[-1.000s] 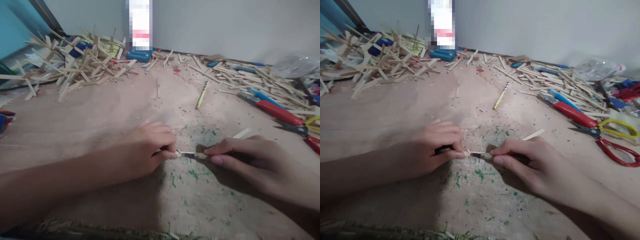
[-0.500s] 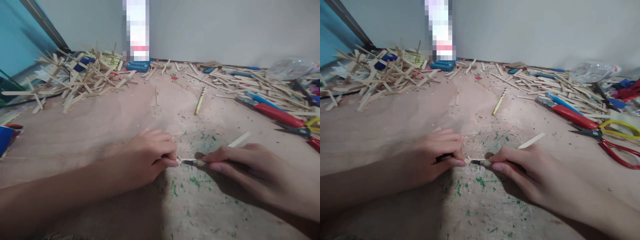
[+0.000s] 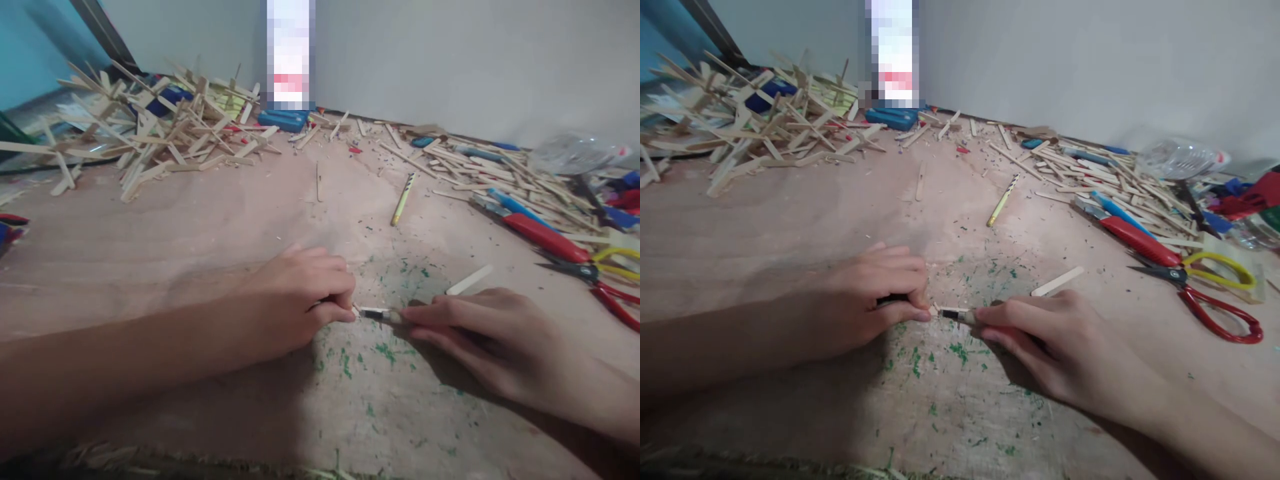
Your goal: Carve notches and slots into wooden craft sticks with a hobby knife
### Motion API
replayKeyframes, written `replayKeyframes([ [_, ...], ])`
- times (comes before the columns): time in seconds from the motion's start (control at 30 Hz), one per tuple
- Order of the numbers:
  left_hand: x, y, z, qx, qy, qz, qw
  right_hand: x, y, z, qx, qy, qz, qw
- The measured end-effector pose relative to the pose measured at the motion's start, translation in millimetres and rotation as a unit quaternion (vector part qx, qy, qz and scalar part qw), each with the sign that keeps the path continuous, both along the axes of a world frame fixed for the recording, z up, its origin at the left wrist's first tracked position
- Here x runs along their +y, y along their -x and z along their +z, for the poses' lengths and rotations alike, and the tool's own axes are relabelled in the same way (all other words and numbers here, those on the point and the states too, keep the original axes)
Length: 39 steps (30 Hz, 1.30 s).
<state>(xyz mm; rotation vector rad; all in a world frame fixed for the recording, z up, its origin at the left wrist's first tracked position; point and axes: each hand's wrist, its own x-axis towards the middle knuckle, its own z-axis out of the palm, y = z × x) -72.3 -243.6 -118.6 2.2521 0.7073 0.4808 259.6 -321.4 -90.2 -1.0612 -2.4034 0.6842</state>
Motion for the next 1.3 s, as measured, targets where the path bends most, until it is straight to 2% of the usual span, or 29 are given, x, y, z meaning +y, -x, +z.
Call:
replayKeyframes([
  [0.17,0.0,3.5,-5.6,-0.064,-0.033,-0.009,0.997,-4.6,1.2,2.6,-0.030,0.038,-0.045,0.998],
  [0.3,-1.0,4.4,-7.6,-0.073,-0.046,-0.006,0.996,-6.1,5.5,9.0,-0.033,0.055,-0.066,0.996],
  [0.6,0.3,4.1,18.1,-0.007,-0.002,-0.023,1.000,1.8,15.5,17.7,-0.001,0.031,-0.040,0.999],
  [0.83,1.7,3.6,7.2,-0.020,-0.031,-0.012,0.999,-0.1,19.5,9.7,0.031,-0.001,-0.014,0.999],
  [1.1,-1.1,7.7,12.5,-0.031,-0.027,-0.021,0.999,4.1,15.5,31.5,-0.011,0.018,-0.071,0.997],
  [1.3,-1.4,9.5,11.7,-0.045,-0.012,-0.019,0.999,4.0,20.3,25.2,0.017,0.064,-0.055,0.996],
])
